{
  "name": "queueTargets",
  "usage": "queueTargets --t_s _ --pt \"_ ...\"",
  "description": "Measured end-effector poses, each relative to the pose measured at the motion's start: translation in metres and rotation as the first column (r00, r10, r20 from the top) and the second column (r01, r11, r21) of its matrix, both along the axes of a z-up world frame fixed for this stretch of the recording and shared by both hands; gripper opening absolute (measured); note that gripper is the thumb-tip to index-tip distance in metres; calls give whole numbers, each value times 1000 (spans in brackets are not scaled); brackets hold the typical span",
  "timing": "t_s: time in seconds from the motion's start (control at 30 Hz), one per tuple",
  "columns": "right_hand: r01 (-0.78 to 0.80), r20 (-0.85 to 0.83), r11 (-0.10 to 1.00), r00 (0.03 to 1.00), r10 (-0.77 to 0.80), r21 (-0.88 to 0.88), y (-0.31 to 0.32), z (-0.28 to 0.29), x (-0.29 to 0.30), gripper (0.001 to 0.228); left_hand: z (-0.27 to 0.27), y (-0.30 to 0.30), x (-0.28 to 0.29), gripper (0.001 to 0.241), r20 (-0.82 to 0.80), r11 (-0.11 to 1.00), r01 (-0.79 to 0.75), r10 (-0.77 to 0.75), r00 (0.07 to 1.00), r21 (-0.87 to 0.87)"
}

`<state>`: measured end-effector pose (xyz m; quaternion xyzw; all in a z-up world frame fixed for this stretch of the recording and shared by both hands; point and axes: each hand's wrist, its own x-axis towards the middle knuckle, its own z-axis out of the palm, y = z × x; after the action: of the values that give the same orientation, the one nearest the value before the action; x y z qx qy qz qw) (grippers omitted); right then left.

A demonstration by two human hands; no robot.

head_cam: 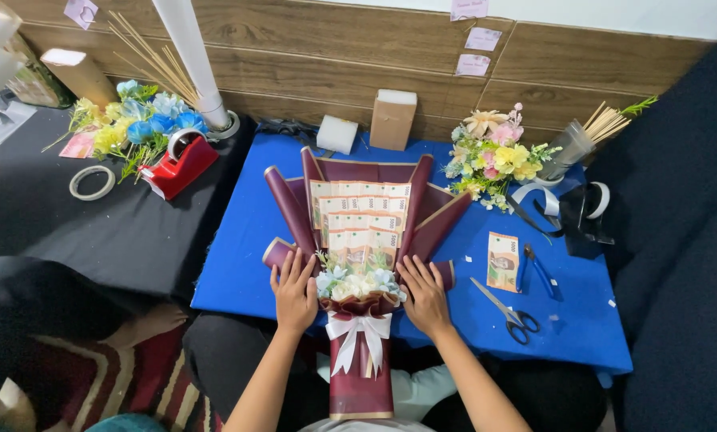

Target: The person creates a decorative white ribbon bow and attaches it to the base of a bouquet made of banknotes and flowers.

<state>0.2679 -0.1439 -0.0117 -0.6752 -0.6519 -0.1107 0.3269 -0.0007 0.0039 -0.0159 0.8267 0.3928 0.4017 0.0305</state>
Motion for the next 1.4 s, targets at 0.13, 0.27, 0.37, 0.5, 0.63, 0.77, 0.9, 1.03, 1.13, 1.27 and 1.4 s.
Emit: queueTargets --t_s 0.13,0.27,0.37,0.5,0.63,0.77,0.9,1.03,1.13,1.27,1.4 --pt "5 5 1000 1000 -5 -2 0 -2 1 47 3 -2 0 46 1 1000 -4 4 1000 -14" --pt "10 -10 1000 1000 -10 -3 -1 -1 1 44 6 -3 0 47 -6 999 12 -12 1000 -46" --pt "16 -27 1000 1000 -16 -8 0 2 1 42 5 -3 0 47 -14 999 7 -8 1000 -53" --pt "47 -48 999 998 -48 -26 7 6 6 30 4 -3 -1 48 -28 999 -4 3 1000 -48" --pt "81 -63 996 995 -83 -34 35 13 25 28 4 -4 -1 48 -19 999 -2 1 1000 -48" --pt "122 -24 929 990 -139 -349 59 39 34 58 5 -5 -1 48 -24 997 -13 12 1000 -70" --pt "168 -47 850 974 -220 -499 76 28 48 70 5 -4 -1 47 -3 999 -15 15 1000 -42" --pt "139 -80 781 969 -235 -609 83 5 58 68 14 -7 1 46 10 999 -23 23 1000 -24" --pt "168 -77 861 970 -232 -481 94 -5 68 74 38 -16 3 48 20 980 -19 23 1000 -198" --pt "165 -72 809 966 -247 -565 104 -4 77 71 39 -16 3 48 25 980 -23 28 999 -197" --pt "214 -44 853 963 -266 -476 115 3 82 73 39 -15 4 47 17 982 -31 34 999 -188"
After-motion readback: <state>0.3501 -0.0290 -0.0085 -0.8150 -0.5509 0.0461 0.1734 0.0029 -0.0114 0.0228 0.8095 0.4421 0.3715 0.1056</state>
